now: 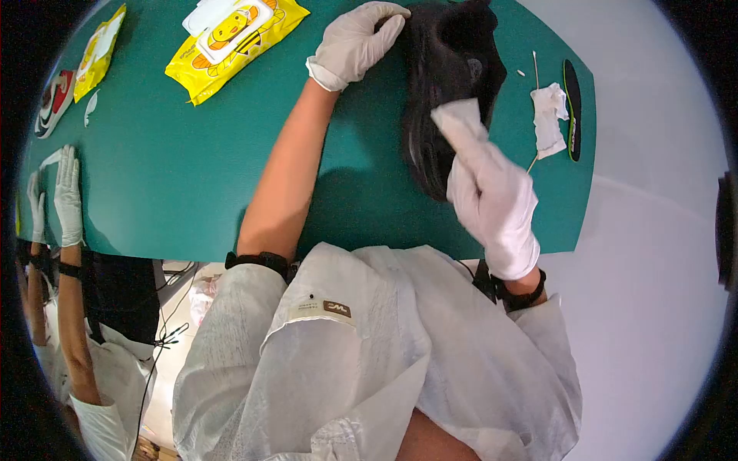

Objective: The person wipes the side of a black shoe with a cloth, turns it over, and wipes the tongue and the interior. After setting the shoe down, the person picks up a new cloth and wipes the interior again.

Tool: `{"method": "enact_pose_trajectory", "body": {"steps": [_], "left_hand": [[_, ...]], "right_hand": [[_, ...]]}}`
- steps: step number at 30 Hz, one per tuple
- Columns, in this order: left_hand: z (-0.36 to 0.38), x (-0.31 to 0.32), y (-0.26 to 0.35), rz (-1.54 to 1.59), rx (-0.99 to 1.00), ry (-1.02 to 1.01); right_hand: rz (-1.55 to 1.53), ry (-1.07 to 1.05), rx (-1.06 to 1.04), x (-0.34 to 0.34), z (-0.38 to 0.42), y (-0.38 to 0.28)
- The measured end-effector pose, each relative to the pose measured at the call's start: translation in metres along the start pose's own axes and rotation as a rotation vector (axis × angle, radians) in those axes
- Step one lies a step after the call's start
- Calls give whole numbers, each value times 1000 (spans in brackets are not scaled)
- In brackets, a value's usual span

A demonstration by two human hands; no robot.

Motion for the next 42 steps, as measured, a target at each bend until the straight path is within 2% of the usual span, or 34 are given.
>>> {"method": "enact_pose_trajectory", "body": {"steps": [3,6,9,11,14,15,17,21,23,24,27,29,31,32,35,36,38,42], "left_hand": [[-2,6,-10,53,6,-26],[-4,11,-17,-72,45,-59],[1,5,-11,-60,56,-40],[1,5,-8,-40,10,-57],[-2,5,-9,-56,53,-3],[-2,4,-7,-84,71,4],[-2,4,-6,-48,54,6],[-1,7,-13,5,28,5],[-1,7,-14,-35,34,-26],[-2,8,-12,-79,42,-48],[-5,6,-4,-118,28,-77],[-3,7,-10,-52,2,-57],[-3,6,-7,-35,-17,-44],[-5,-1,5,-32,72,52],[-5,1,3,-54,81,38],[-3,6,-2,-83,-24,-79],[-4,7,-4,-62,-18,-81],[-3,8,-3,-2,-23,-73]], "right_hand": [[128,81,-147,2,-22,-3],[148,145,-204,20,-29,20],[206,89,-156,25,-21,27],[110,120,-161,18,-7,26],[145,-142,-44,23,19,32],[59,-78,-80,20,25,27],[39,-168,-77,27,40,29],[56,-209,-42,29,43,31],[-86,-133,12,20,28,33],[16,-109,-24,17,22,35],[-46,1,-6,9,-9,33],[-15,40,-62,12,-28,33],[69,172,-134,13,-48,34],[8,238,-187,14,-56,31],[-26,212,-108,25,-57,41],[-36,231,-102,26,-55,40],[81,235,-52,32,-45,40],[-7,310,-52,36,-42,49]]}}
Point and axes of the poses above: each hand's wrist, its own z-axis away from the middle knuckle, its own x-axis out of the palm, y = z × x, the point moved 9 cm from there along -z, towards the middle knuckle, and after that the axes turned 12 degrees about y, right-handed, at the moved point
